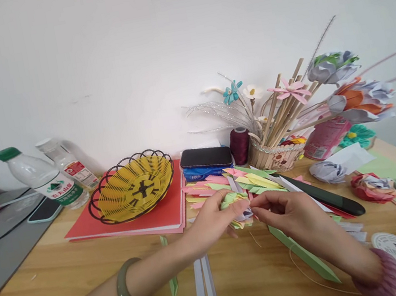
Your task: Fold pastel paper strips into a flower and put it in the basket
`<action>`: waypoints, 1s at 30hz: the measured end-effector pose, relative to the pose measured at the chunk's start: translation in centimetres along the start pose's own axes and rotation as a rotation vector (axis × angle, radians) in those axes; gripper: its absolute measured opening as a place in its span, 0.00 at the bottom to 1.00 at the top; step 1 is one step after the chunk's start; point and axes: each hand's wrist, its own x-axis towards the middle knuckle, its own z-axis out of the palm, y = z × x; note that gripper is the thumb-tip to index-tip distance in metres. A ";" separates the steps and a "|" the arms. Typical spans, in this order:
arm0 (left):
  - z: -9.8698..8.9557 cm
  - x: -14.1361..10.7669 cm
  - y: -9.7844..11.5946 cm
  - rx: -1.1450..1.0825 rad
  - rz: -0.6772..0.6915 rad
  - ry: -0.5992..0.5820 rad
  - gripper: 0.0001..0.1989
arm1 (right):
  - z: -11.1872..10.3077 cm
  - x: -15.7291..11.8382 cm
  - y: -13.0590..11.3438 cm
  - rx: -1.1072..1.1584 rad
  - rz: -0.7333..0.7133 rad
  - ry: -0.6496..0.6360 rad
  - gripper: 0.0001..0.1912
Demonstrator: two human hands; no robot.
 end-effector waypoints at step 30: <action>-0.3 0.0 0.0 -0.271 -0.009 -0.110 0.20 | -0.6 0.0 -0.5 0.405 0.057 -0.082 0.12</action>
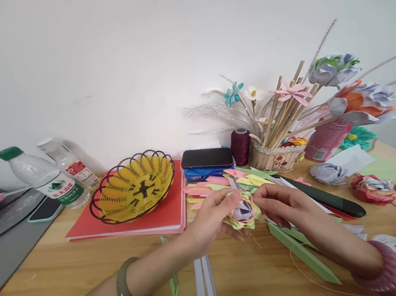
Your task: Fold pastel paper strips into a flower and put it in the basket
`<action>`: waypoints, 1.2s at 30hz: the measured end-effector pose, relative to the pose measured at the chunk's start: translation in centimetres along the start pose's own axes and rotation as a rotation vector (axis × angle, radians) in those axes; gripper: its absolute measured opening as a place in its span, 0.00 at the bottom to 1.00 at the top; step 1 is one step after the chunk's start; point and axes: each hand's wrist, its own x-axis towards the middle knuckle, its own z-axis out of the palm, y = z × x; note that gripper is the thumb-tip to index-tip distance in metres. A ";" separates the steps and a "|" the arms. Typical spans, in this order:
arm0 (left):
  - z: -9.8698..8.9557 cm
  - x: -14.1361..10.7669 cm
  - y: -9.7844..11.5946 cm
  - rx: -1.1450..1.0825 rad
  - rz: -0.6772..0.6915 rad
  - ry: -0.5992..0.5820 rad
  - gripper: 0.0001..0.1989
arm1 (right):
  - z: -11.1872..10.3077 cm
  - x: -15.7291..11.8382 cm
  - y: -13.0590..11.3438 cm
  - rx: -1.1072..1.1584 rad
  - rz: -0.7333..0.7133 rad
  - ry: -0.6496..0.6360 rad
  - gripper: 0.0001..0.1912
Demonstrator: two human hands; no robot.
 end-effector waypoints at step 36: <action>0.2 -0.2 -0.1 0.039 0.095 0.001 0.23 | 0.2 -0.3 1.0 -0.391 -0.381 0.300 0.09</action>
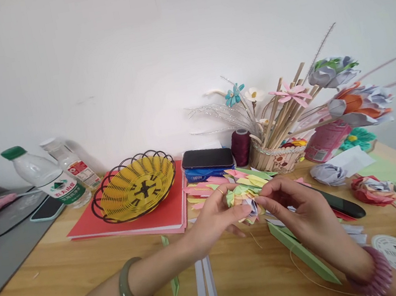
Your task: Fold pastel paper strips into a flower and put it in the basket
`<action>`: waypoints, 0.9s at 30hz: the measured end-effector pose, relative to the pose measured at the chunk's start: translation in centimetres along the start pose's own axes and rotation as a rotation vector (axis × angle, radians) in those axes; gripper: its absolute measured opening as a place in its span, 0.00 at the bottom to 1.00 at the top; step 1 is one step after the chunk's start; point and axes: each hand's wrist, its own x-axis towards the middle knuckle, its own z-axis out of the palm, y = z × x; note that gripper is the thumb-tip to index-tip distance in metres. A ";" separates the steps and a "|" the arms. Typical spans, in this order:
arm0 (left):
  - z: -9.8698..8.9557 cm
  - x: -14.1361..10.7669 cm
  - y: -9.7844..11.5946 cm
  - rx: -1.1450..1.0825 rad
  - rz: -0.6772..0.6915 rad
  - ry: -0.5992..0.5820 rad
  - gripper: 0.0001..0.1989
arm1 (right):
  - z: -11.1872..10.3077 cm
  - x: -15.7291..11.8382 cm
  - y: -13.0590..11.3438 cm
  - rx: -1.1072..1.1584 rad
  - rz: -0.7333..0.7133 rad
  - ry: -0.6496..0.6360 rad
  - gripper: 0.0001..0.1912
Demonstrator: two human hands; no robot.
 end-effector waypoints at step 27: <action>0.4 0.1 0.2 -0.150 0.016 0.049 0.24 | 0.0 -0.7 -0.2 -0.259 -0.411 0.097 0.08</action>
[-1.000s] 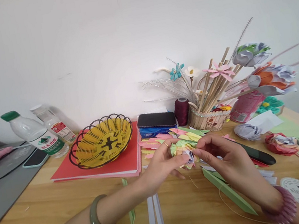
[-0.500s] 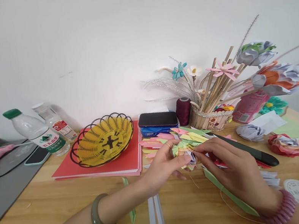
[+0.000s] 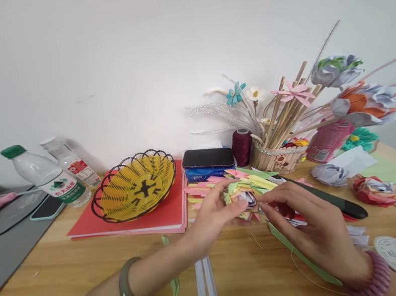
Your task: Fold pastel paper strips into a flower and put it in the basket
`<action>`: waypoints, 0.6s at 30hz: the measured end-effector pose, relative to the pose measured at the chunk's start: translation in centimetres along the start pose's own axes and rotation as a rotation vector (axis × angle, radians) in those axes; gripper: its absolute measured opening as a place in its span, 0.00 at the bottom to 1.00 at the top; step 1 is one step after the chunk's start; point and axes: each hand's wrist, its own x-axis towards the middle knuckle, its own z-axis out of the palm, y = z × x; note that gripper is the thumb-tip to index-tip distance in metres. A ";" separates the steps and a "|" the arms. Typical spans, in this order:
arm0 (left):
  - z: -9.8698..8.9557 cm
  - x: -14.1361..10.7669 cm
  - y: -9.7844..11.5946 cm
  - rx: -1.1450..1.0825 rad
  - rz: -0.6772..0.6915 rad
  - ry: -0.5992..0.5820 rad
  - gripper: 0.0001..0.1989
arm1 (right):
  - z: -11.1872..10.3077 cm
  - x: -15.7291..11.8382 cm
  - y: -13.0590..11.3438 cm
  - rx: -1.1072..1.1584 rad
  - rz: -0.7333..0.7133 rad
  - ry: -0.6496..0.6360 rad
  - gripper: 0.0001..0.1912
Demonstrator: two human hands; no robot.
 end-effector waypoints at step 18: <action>-0.2 0.1 -0.2 -0.045 0.038 -0.079 0.32 | 0.2 0.1 -0.1 -0.018 0.051 -0.007 0.06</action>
